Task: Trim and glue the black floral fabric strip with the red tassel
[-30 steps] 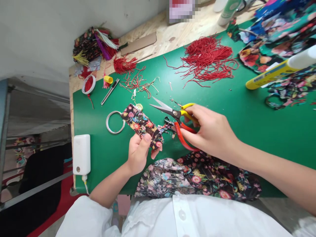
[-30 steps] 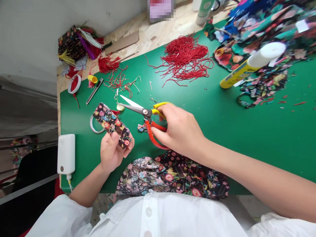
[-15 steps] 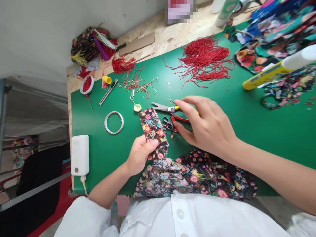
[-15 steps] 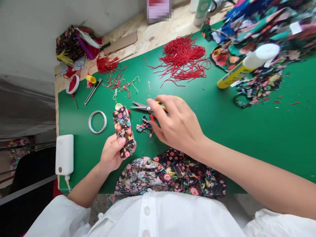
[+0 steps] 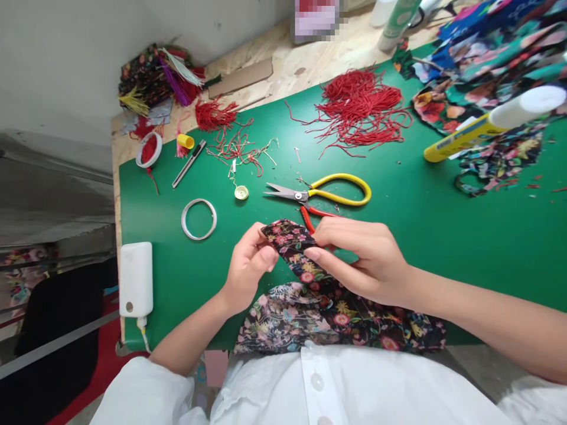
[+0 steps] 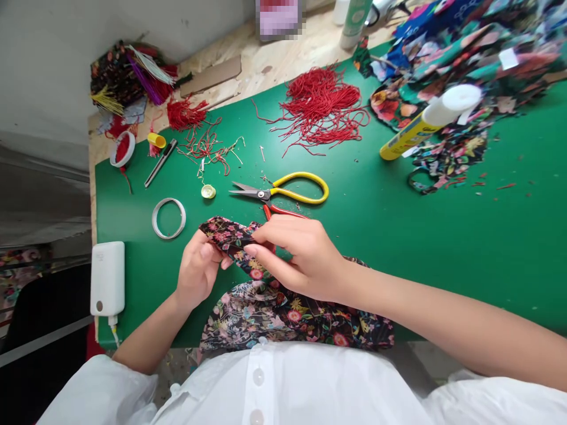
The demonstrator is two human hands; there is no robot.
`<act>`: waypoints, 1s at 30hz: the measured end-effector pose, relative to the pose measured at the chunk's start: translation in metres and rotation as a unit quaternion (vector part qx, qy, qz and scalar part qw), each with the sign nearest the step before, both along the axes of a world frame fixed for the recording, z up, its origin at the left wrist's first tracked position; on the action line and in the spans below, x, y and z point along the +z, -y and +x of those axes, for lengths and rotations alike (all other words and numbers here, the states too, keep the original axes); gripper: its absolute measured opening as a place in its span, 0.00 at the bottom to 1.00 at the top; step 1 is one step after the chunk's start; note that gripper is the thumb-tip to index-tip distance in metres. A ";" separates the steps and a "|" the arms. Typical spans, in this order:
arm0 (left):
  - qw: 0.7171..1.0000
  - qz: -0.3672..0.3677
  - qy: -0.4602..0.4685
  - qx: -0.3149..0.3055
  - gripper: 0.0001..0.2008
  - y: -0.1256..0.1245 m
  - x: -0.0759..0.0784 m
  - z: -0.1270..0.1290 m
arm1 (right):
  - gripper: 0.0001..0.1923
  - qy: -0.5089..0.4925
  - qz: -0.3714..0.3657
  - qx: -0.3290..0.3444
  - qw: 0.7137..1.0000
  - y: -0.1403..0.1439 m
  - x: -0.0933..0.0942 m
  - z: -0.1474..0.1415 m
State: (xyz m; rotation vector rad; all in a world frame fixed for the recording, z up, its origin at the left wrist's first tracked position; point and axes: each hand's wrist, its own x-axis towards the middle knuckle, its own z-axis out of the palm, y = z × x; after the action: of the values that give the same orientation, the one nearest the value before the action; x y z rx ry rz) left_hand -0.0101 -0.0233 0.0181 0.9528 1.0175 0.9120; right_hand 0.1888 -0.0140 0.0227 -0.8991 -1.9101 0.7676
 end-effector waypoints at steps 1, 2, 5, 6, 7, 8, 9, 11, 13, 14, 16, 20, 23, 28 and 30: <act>1.000 0.020 -0.018 -0.001 0.17 0.001 0.000 0.000 | 0.11 -0.004 -0.030 0.012 0.999 0.000 0.001 -0.001; 0.999 0.035 -0.034 -0.005 0.17 0.002 0.000 0.001 | 0.13 -0.008 -0.054 0.024 0.998 0.001 0.002 -0.001; 0.996 0.048 -0.078 -0.009 0.14 0.003 0.003 0.004 | 0.11 -0.014 -0.087 0.017 0.996 0.005 0.001 -0.004; 0.995 0.052 -0.090 -0.008 0.13 0.003 0.003 0.005 | 0.07 -0.010 -0.083 -0.002 0.996 0.006 -0.001 -0.004; 0.994 0.059 -0.097 -0.006 0.13 0.003 0.004 0.005 | 0.03 -0.004 -0.068 -0.022 0.997 0.007 -0.002 -0.005; 0.993 0.068 -0.100 -0.005 0.12 0.002 0.004 0.006 | 0.04 0.005 -0.043 -0.041 0.998 0.008 -0.004 -0.005; 0.992 0.078 -0.101 -0.006 0.11 0.002 0.003 0.006 | 0.08 0.014 -0.011 -0.053 0.998 0.009 -0.005 -0.005; 0.991 0.092 -0.097 -0.010 0.11 0.001 0.001 0.006 | 0.13 0.029 0.054 -0.057 0.996 0.009 -0.008 -0.005; 0.991 0.093 -0.090 -0.017 0.11 0.002 -0.001 0.006 | 0.15 0.034 0.092 -0.058 0.993 0.008 -0.010 -0.005; 0.992 0.093 -0.088 -0.020 0.12 0.003 -0.002 0.005 | 0.15 0.036 0.101 -0.058 0.993 0.008 -0.010 -0.005; 0.992 0.089 -0.083 -0.026 0.12 0.004 -0.004 0.004 | 0.17 0.042 0.115 -0.057 0.991 0.007 -0.011 -0.005; 0.994 0.080 -0.067 -0.029 0.13 0.007 -0.005 0.003 | 0.19 0.065 0.160 -0.057 0.983 0.006 -0.013 -0.005; 0.994 0.083 -0.064 -0.024 0.13 0.007 -0.006 0.003 | 0.21 0.082 0.178 -0.056 0.979 0.006 -0.014 -0.005; 0.998 0.043 -0.049 0.001 0.13 0.008 -0.010 0.001 | 0.22 0.127 0.185 -0.040 0.974 0.004 -0.016 -0.002; 0.999 0.017 -0.042 0.013 0.13 0.008 -0.011 0.001 | 0.21 0.153 0.202 -0.036 0.967 0.004 -0.018 -0.001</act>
State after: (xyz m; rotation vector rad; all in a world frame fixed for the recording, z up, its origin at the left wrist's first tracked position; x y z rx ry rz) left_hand -0.0087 -0.0312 0.0074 1.0158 1.0920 0.9203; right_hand 0.1873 -0.0177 0.0051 -0.8547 -2.1817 0.1841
